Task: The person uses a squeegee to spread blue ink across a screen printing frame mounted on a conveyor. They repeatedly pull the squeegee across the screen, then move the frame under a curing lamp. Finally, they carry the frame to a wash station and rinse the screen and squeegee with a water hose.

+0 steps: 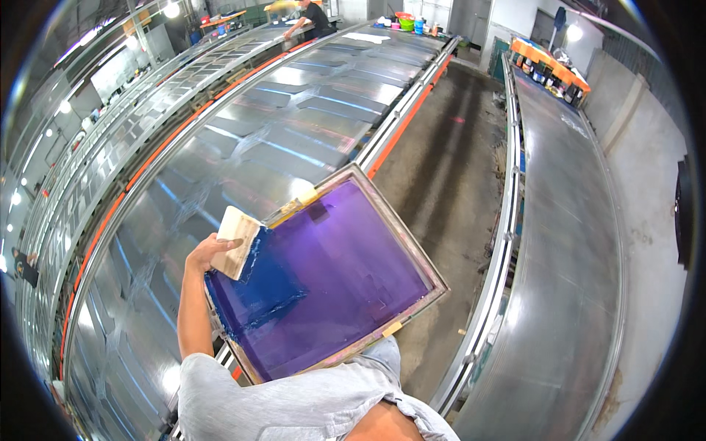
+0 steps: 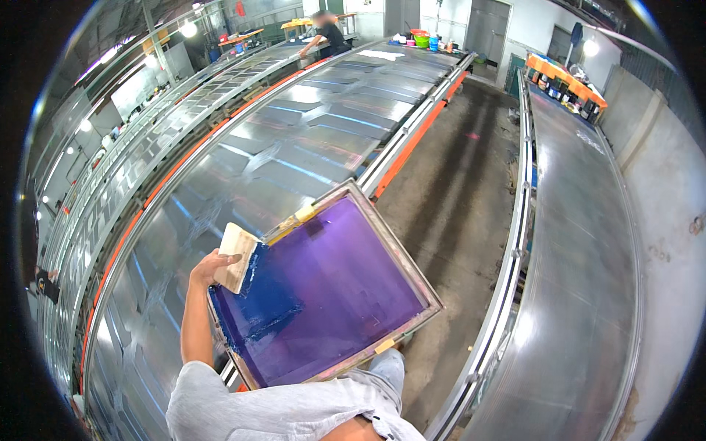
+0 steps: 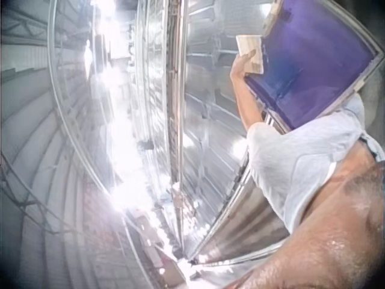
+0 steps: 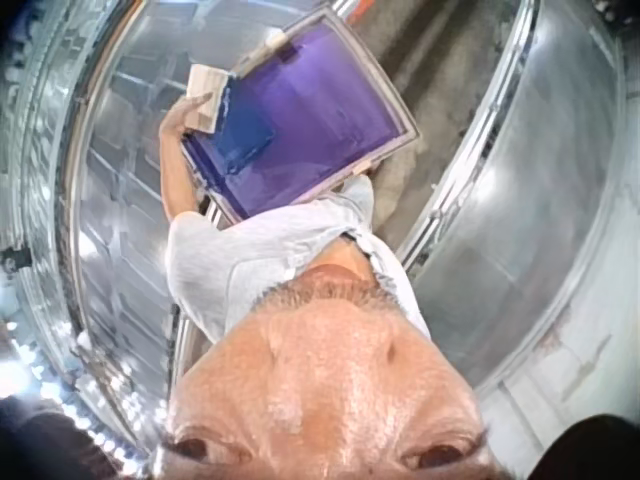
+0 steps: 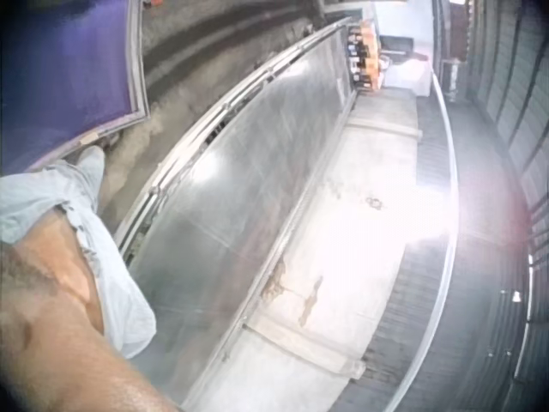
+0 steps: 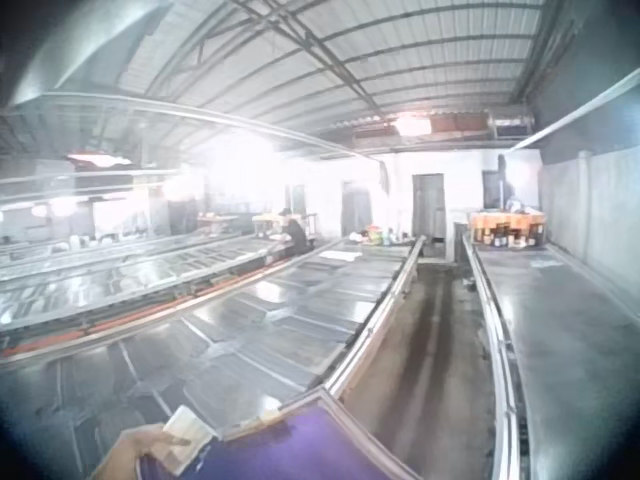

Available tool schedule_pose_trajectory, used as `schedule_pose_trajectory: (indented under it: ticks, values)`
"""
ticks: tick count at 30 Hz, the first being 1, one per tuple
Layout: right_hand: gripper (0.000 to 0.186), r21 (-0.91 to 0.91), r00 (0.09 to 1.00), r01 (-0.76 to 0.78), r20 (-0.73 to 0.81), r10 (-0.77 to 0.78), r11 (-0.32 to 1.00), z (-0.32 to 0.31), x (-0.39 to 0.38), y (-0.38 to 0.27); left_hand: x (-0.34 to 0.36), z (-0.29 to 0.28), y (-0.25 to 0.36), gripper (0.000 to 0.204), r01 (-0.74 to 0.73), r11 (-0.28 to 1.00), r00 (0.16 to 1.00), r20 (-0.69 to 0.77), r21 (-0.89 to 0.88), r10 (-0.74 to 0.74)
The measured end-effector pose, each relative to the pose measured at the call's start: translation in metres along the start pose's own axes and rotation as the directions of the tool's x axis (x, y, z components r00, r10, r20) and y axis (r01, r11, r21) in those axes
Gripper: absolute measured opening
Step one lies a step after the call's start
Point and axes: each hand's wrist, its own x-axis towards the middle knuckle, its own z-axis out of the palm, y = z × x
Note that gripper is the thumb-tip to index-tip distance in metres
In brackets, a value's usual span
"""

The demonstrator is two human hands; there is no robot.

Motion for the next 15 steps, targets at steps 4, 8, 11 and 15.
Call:
schedule_pose_trajectory:
  ticks: [4,8,11,15]
  values:
    - [0.015,-0.034,0.995,0.095,0.001,-0.095,0.995,-0.043,0.058,-0.13,0.135,0.068,0.032,0.06,0.0,1.0,0.999,0.034,-0.016,0.001]
    - [0.017,-0.139,0.953,0.287,-0.063,-0.298,0.948,-0.116,0.107,-0.266,0.229,0.12,0.082,0.055,-0.014,0.998,0.998,-0.063,-0.057,0.011]
    - [0.018,-0.242,0.735,0.588,-0.239,-0.635,0.772,-0.215,0.134,-0.447,0.303,0.123,0.095,0.062,-0.054,0.998,0.985,-0.166,-0.014,0.051]
    - [0.018,0.145,0.56,0.822,-0.376,-0.738,0.55,-0.344,0.114,-0.722,0.377,0.171,0.152,0.066,-0.096,0.995,0.956,-0.28,-0.041,0.081]
